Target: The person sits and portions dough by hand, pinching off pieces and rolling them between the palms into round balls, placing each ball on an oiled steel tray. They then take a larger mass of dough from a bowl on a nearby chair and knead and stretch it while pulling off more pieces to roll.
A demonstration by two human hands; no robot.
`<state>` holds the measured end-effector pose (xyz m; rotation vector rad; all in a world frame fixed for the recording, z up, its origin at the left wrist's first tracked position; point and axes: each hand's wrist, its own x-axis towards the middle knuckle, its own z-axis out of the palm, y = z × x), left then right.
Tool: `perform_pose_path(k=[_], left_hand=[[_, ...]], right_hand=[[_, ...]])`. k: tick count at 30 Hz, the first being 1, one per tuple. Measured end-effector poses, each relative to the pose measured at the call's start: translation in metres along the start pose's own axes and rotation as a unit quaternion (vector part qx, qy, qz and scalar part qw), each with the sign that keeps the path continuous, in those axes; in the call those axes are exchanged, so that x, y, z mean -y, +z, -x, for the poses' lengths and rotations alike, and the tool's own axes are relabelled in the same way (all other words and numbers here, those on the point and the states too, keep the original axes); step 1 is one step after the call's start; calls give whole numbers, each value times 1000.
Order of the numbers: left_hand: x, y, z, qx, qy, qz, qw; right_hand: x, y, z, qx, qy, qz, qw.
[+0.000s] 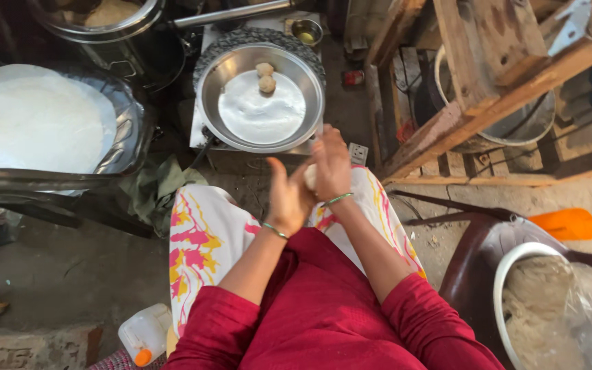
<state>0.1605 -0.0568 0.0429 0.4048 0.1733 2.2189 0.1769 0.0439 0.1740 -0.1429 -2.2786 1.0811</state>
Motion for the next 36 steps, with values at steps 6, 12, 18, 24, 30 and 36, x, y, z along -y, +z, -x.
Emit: perform_pose_path(k=[6,12,18,24,30,36], left_hand=[[-28,24,-16,-161,92,48,982],[-19,40,-4,-203,12,-9,979],[-43,-6,-10,-454,91,58,884],[-30,-36,-4,-511,53,-4,858],[-58,-42,-15,-565,89,-132,810],[-77,-43,-10,-563,116,-130,808]], right_hand=[[16,20,55,139,-260,19,955],[-14,29,14,44,83,-71,993],[-13,56,93,63,-156,-20,986],[-89,73,52,-5,590,-531,608],[-109,77,51,59,627,-490,602],[-72,90,-41,56,589,-602,537]])
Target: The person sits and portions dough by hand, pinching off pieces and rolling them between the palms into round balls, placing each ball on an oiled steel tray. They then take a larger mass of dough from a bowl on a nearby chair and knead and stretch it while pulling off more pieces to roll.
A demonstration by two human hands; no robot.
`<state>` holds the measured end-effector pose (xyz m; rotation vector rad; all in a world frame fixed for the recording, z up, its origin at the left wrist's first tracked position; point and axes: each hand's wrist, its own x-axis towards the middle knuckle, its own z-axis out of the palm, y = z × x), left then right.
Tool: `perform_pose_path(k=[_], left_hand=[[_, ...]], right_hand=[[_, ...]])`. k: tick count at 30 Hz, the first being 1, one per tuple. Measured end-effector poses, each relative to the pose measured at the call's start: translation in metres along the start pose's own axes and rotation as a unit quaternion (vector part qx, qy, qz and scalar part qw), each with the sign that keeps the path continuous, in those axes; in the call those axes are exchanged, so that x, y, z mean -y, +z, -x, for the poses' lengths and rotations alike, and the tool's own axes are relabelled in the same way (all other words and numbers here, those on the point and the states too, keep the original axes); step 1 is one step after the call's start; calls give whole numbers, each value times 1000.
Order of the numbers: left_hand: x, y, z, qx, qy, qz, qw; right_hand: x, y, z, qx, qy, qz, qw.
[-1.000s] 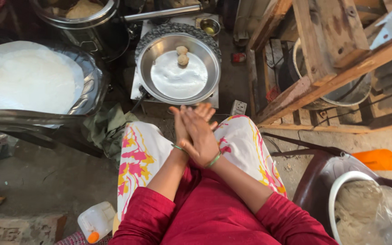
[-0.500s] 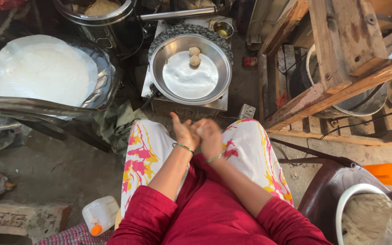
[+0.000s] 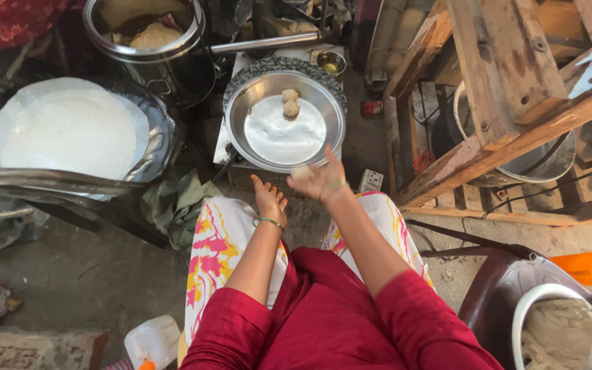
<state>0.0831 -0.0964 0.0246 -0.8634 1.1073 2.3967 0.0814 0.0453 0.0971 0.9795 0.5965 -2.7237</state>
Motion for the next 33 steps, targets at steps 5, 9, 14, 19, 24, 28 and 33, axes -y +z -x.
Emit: perform_pose_path(k=[5,9,14,19,24,28,33], left_hand=[[-4,-1,-1,40,-24,27,999],[-11,-9,-7,50,7,18,999],[-5,-13,-17,75,-1,-3,997],[8,-12,-29,113,-46,3,993],[9,-23,-29,245,-49,-92,964],[0,-24,-21,310,-74,-74,945],[9,3,-6,250,-27,-83,964]], right_hand=[[25,53,4,90,-149,4,985],[19,28,21,92,-231,183,951],[48,-71,82,-41,-296,374,878],[129,-196,187,-131,-377,549,734],[186,-320,346,-389,-71,827,399],[189,-378,467,-447,112,842,281],[149,-411,506,-324,12,908,267]])
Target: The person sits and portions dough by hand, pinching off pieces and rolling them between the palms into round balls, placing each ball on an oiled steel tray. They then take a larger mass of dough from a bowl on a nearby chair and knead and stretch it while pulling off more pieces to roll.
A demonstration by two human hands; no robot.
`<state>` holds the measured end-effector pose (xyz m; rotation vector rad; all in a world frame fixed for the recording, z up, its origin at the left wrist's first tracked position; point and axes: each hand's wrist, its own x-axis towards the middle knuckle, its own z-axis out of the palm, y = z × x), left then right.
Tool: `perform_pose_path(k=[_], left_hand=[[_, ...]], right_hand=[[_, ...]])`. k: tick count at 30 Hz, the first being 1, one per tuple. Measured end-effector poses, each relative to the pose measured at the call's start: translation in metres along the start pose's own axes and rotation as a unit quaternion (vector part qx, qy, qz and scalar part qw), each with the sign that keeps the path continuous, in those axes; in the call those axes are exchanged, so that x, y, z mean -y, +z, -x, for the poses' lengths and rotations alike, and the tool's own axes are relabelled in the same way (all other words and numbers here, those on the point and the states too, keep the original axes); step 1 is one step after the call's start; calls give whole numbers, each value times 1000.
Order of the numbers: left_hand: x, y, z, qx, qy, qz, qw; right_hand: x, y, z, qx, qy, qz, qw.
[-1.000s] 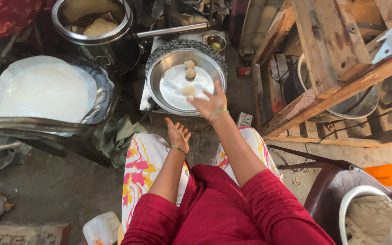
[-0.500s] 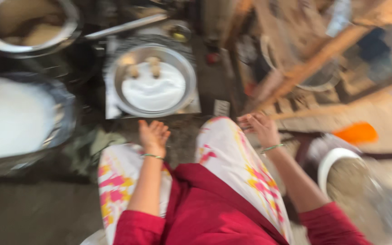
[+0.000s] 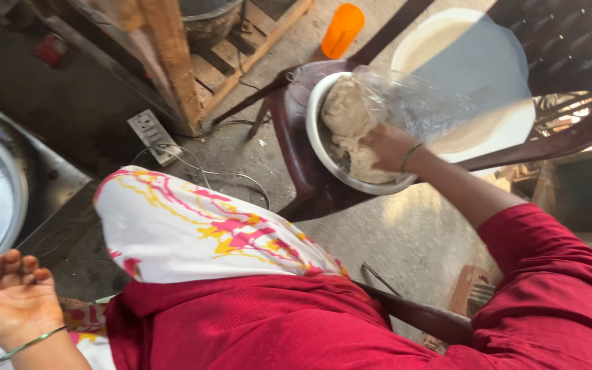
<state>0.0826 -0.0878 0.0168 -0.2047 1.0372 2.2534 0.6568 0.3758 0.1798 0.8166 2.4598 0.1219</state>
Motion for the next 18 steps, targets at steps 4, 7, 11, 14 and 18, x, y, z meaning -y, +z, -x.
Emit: perform_pose_path(k=[4,7,11,14,18], left_hand=[[15,25,12,22,11,-6,1000],[23,30,25,39,24,-67,997],[21,14,34,-7,24,-69,997],[14,-6,30,-57,18,-51,997],[4,-26,27,-66,19,-23,997]], right_hand=[[25,47,-16,-6,-70,103,992],[29,78,-32,-86,-60,143,984],[19,109,-44,-75,-59,167,981],[13,123,-49,-88,-89,196,973],[9,131,-54,-56,-89,144,984]])
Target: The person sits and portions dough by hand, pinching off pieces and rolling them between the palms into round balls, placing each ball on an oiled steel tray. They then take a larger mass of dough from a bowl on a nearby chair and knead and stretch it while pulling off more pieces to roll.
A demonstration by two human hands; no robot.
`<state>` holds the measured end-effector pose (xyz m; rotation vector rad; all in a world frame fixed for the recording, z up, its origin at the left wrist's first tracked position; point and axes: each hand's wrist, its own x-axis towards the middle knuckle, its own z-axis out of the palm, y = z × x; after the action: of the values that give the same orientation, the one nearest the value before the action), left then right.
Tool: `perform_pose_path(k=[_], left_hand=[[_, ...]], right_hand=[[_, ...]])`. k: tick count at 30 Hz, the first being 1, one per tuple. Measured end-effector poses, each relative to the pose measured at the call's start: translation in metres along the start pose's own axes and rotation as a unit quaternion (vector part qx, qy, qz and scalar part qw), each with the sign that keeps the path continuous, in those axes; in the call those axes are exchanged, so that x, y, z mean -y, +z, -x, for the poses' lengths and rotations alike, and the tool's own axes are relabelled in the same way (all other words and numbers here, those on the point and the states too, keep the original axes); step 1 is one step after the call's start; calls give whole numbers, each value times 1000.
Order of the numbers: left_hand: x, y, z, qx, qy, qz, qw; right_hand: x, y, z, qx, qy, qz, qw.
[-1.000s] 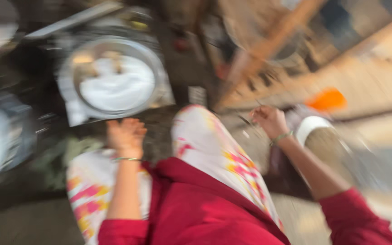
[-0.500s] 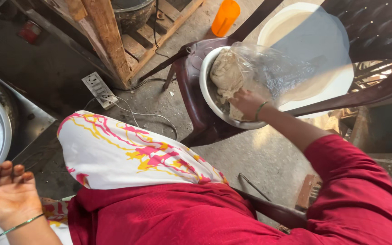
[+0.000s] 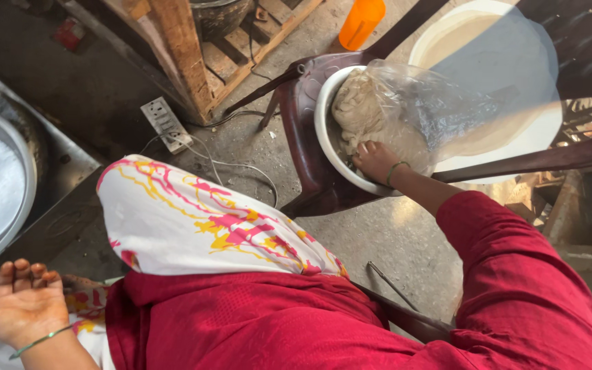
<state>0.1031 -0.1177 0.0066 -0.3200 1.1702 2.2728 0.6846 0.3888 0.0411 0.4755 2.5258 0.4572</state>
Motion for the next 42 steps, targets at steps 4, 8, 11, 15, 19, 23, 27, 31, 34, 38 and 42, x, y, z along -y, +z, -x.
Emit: perform_pose_path(k=[4,8,11,15,19,23,27,31,34,38,42], left_hand=[[-5,1,2,-19,4,-11,1000],[-3,13,5,-24,2,-1,1000],[-2,20,7,-23,-3,5,1000],[0,25,11,-24,-2,4,1000],[-2,26,15,-37,6,-6,999],[-4,25,16,-29,3,3,1000],[-3,25,11,-25,-9,11,1000],[1,30,10,4,-13,26,1000],[5,38,16,32,-6,14,999],[9,61,31,57,-8,13,998],[19,89,52,96,30,-21,995]], right_hand=[[-12,7,11,-98,81,-56,990],[-21,20,23,-147,252,-225,929],[-27,26,18,-241,391,-309,833],[-49,25,14,-260,541,-381,703],[-87,20,24,6,566,-569,597],[-128,0,39,-28,528,-614,586],[-197,-71,77,-295,474,-605,568],[-217,-148,105,-405,147,-831,351],[-179,-196,77,-202,-117,-958,167],[-53,-246,-31,-198,-49,-963,174],[89,-307,-131,-85,7,-981,173]])
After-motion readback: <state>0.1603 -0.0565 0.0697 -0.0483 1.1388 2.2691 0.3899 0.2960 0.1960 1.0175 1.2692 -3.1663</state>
